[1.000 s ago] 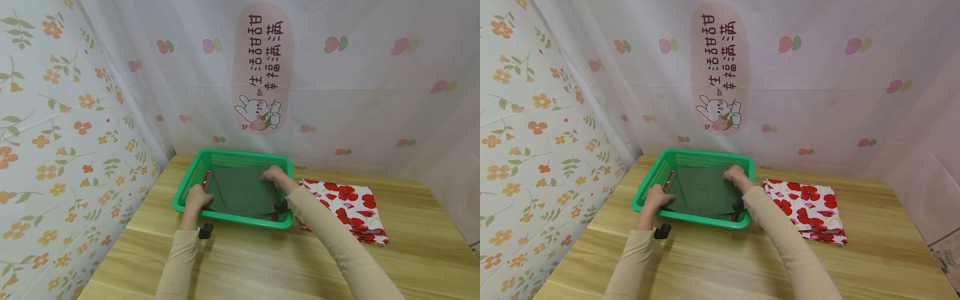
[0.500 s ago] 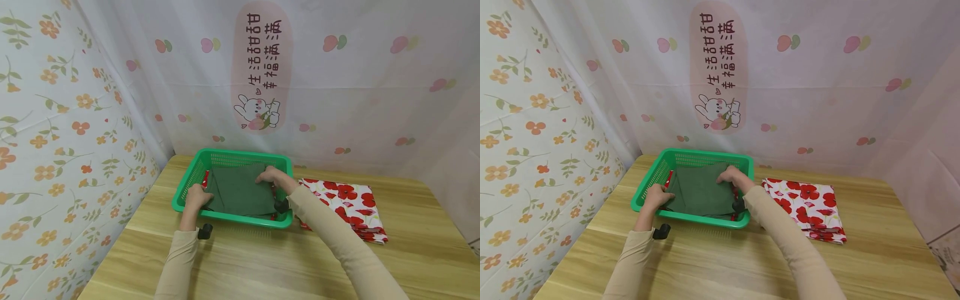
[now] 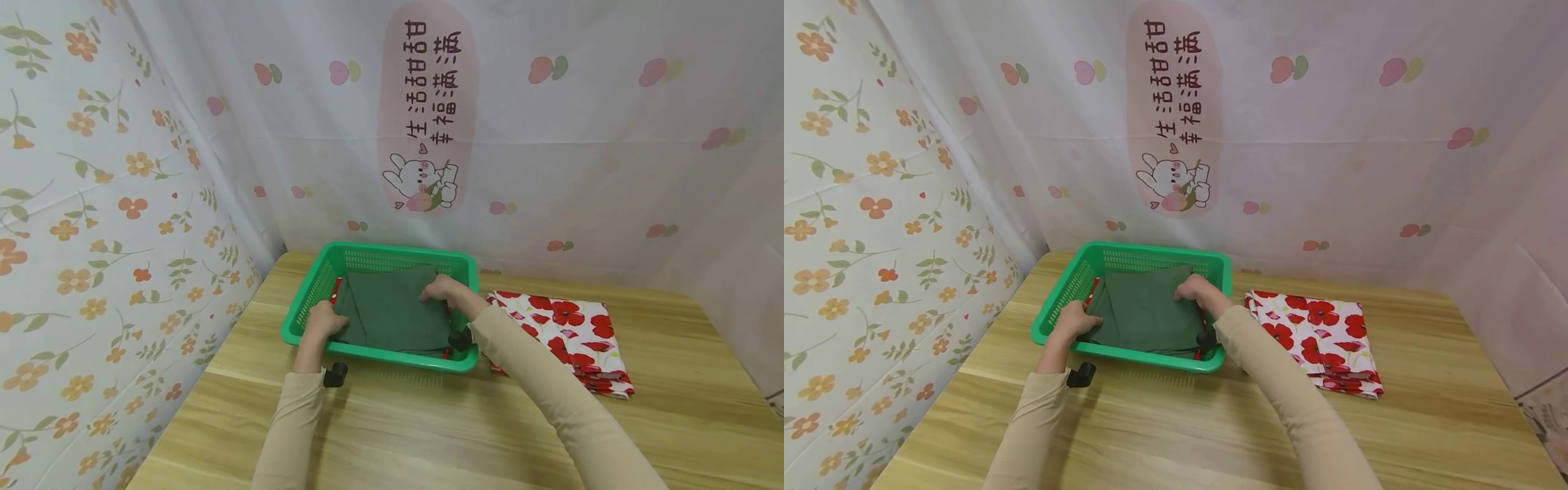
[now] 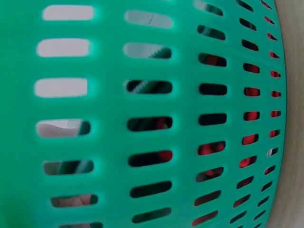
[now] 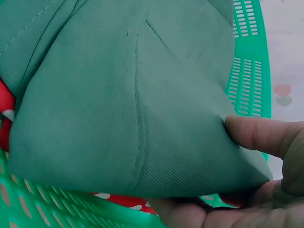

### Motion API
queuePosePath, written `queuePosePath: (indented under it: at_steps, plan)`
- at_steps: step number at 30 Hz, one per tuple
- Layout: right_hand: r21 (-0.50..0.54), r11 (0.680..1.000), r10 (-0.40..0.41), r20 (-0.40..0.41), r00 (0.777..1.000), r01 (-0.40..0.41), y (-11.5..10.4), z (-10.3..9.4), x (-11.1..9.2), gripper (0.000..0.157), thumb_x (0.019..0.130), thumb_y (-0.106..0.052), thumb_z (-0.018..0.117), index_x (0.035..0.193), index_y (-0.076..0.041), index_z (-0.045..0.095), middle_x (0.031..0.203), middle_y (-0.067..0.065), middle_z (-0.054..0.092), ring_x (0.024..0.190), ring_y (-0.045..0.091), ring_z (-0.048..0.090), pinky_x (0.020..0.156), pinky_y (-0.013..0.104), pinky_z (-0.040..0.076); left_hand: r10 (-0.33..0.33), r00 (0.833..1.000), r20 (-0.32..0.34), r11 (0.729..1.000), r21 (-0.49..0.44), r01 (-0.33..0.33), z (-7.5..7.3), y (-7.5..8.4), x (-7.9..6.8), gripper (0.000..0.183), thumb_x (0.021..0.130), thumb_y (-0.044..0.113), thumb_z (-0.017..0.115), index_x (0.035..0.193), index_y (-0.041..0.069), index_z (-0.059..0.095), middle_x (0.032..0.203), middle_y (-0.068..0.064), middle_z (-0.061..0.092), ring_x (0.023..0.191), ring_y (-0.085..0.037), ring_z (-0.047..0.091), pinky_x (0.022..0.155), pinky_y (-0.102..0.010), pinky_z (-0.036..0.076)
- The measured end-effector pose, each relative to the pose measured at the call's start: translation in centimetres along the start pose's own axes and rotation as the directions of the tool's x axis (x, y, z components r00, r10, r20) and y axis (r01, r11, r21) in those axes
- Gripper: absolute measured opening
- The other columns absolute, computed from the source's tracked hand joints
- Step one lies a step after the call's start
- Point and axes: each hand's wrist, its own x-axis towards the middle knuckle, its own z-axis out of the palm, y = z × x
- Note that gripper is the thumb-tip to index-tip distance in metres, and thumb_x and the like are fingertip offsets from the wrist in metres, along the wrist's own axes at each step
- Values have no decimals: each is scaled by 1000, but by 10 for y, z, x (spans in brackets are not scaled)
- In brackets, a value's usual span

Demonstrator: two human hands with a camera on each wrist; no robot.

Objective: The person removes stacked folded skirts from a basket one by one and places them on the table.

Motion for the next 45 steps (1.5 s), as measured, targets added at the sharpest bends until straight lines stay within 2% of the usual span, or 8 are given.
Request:
queuePosePath:
  at_steps: [5,10,14,22,27,32,38,45]
  plan:
    - [44,999,-11,36,999,9,45,-2,94,91,87,-20,65,148,0,1,149,27,16,130,47,28,87,60,44,-12,1000,6,999,-49,12,18,-22,23,36,78,22,69,90,-10,58,84,-21,57,74,-30,53,61,-38,47]
    - [44,999,3,4,1000,-4,64,-3,128,86,88,-20,63,147,4,5,146,29,21,126,48,34,85,56,46,-64,997,39,985,-160,70,-20,28,-22,21,79,5,60,67,-2,45,66,-9,41,65,-23,40,55,-31,37]
    - [20,1000,9,-12,1000,-8,49,-6,99,82,87,-16,64,145,8,11,144,30,25,124,47,37,81,54,49,-38,999,8,977,-212,38,-30,42,-39,41,80,3,59,55,11,28,57,2,20,54,-14,23,49,-24,25]
    - [85,996,-35,-35,999,37,-23,-12,-52,68,92,-4,51,141,16,8,146,32,20,130,44,30,101,50,37,-68,995,-73,957,-286,44,-31,42,-39,44,80,4,60,53,13,26,56,5,16,55,-12,20,49,-23,23]
    - [196,978,-73,-17,997,75,-17,-20,-36,76,91,-6,54,145,10,2,149,28,13,130,43,32,100,49,38,-117,992,-39,915,-393,92,-35,41,-40,29,88,9,59,67,1,40,62,-6,33,60,-19,34,58,-28,36]
    - [247,963,-105,-10,994,104,-21,-25,-40,72,92,-8,53,144,10,7,146,28,21,126,42,39,96,47,43,-134,991,8,866,-486,120,-41,41,-42,45,91,11,56,127,-14,47,128,-30,44,114,-37,45,93,-47,43]
    - [392,907,-182,37,983,153,-23,-31,-44,59,93,-7,51,140,10,22,137,25,36,118,37,48,91,43,47,-98,995,-30,842,-535,67,-49,44,-44,25,90,11,57,71,1,45,69,-4,46,61,-12,44,59,-26,42]
    - [448,872,-251,63,966,197,-27,-39,-54,52,93,-8,50,137,10,28,127,22,43,98,25,57,84,39,52,-79,997,-16,806,-590,54,-62,51,-48,19,92,13,56,91,-5,58,79,-3,58,62,-6,54,62,-21,47]
